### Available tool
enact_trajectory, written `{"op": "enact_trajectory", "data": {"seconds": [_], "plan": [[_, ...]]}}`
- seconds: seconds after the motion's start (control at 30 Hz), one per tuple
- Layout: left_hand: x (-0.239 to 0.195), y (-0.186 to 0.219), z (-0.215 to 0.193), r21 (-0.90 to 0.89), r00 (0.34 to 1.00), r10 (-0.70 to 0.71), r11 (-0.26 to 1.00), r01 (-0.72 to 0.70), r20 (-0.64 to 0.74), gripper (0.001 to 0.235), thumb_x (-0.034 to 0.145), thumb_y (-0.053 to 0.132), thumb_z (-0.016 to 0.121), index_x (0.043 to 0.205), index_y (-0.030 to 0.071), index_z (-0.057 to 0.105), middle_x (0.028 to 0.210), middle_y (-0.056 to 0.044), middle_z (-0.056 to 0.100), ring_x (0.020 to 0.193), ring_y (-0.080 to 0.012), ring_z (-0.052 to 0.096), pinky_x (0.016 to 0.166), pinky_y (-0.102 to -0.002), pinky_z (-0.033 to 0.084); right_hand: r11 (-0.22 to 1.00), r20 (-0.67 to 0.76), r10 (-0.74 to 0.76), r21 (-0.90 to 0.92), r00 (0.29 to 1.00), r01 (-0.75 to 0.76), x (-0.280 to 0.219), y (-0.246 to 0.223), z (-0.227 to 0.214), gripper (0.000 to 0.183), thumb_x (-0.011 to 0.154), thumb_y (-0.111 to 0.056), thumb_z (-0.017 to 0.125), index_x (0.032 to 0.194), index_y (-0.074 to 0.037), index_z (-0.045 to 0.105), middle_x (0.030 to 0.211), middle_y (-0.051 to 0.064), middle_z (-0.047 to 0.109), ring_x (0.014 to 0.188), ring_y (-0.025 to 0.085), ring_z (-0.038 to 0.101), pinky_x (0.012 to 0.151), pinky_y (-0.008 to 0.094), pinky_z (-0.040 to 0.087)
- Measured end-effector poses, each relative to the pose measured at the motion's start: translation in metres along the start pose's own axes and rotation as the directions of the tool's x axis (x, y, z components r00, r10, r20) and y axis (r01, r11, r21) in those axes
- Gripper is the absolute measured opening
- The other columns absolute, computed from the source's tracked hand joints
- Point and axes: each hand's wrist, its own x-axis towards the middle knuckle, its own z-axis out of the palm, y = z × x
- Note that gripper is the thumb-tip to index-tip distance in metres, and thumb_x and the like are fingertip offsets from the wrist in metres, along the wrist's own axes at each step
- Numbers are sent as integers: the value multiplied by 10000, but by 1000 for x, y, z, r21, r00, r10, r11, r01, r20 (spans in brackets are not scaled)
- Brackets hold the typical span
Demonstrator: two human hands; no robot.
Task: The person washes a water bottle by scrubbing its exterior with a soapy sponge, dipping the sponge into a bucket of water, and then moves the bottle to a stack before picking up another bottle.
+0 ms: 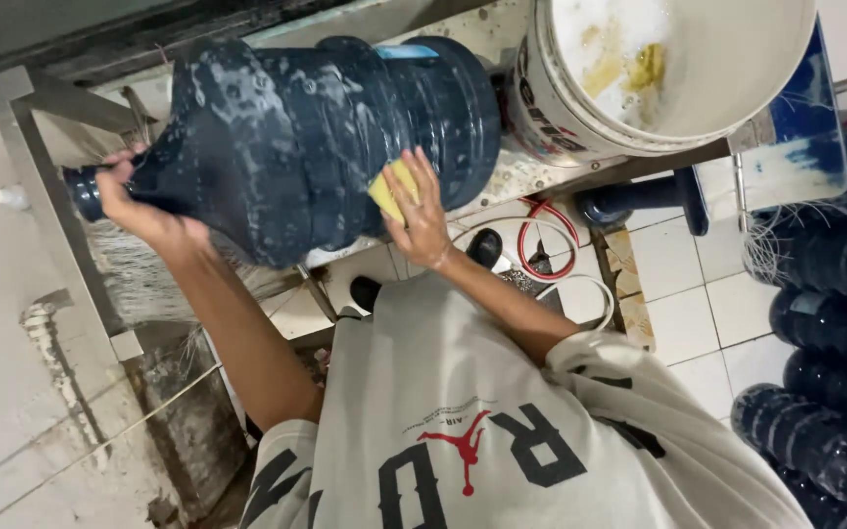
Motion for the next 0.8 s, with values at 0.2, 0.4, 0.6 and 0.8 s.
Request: {"op": "enact_trajectory", "data": {"seconds": [0.2, 0.4, 0.6, 0.8], "plan": [[-14, -2, -16, 1, 1000, 26, 1000, -26, -15, 103, 874, 125, 590, 940, 46, 592, 963, -111, 598, 1013, -286, 603, 983, -479, 539, 915, 224, 401, -142, 888, -377, 119, 49, -6, 457, 1065, -326, 539, 1406, -25, 581, 1383, 286, 568, 1313, 483, 499, 1145, 528, 409], [-16, 6, -6, 16, 992, -23, 1000, 25, -128, 103, 795, 65, 568, 895, 63, 588, 913, -129, 611, 927, -302, 614, 897, -484, 571, 991, -13, 4, -132, 1000, -6, 7, 19, -33, 377, 1026, -147, 541, 1362, 17, 586, 1452, 298, 516, 1370, 489, 486, 1177, 527, 365], [-24, 7, -14, -6, 987, -8, 1000, 7, -159, 114, 782, 45, 592, 896, 50, 586, 916, -119, 613, 929, -293, 633, 900, -456, 579, 888, -20, 442, -129, 897, -441, 74, 70, -13, 461, 1058, -258, 561, 1436, 7, 544, 1365, 283, 579, 1255, 423, 595, 1069, 482, 493], [-21, 13, -32, 44, 955, 46, 998, -34, -294, 122, 810, 145, 585, 836, 28, 606, 866, -128, 647, 840, -304, 654, 822, -465, 592, 966, -5, 137, -221, 991, -134, 22, 60, -9, 498, 1039, -192, 532, 1494, 12, 533, 1422, 304, 518, 1307, 460, 479, 1127, 549, 389]]}}
